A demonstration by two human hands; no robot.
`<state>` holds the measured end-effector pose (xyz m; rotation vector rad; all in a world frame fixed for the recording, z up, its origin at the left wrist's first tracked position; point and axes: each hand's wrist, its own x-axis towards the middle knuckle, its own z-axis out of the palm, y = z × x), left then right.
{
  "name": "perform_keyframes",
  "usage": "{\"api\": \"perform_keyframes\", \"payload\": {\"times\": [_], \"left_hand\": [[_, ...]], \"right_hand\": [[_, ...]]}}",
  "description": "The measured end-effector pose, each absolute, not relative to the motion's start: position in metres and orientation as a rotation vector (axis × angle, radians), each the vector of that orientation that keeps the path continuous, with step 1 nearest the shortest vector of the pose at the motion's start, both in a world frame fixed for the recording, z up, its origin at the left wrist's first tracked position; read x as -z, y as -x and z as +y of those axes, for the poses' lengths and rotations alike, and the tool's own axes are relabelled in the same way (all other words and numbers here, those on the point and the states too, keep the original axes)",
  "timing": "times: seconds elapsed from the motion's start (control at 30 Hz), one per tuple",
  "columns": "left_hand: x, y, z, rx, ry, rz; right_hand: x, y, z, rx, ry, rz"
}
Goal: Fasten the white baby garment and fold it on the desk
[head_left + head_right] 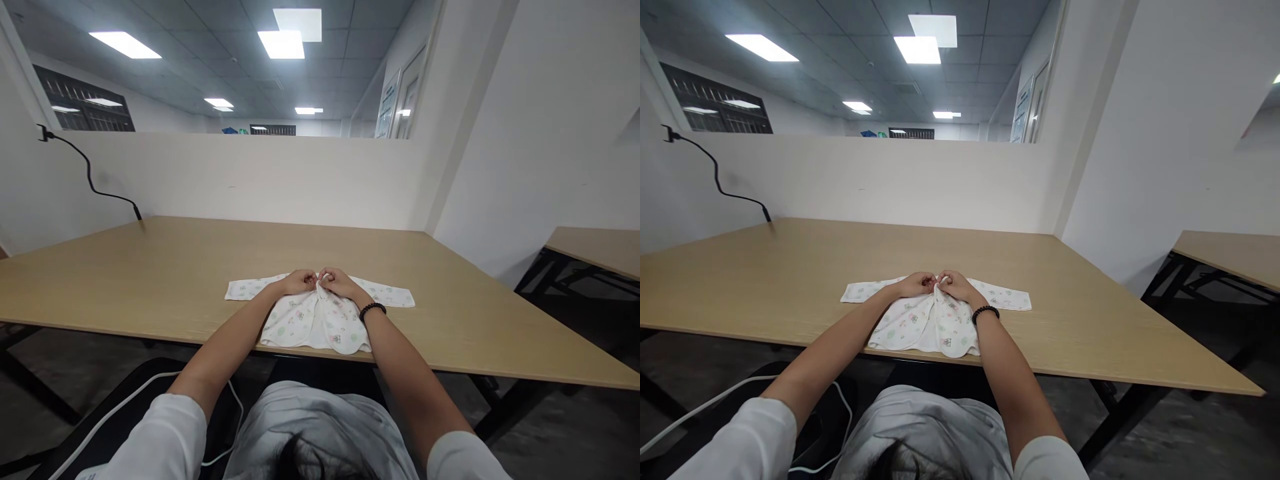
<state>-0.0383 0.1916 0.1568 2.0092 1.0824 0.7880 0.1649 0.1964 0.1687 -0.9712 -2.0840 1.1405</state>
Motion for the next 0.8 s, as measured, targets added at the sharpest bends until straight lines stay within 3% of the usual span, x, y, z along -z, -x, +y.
{"api": "perform_keyframes", "payload": {"times": [0.43, 0.8], "left_hand": [[-0.154, 0.041, 0.201, -0.816, -1.774, 1.085], [-0.152, 0.042, 0.204, -0.809, -1.832, 0.989]], "right_hand": [[-0.164, -0.162, 0.192, -0.501, 0.997, -2.288], [-0.165, -0.159, 0.189, -0.164, 1.034, -2.488]]}}
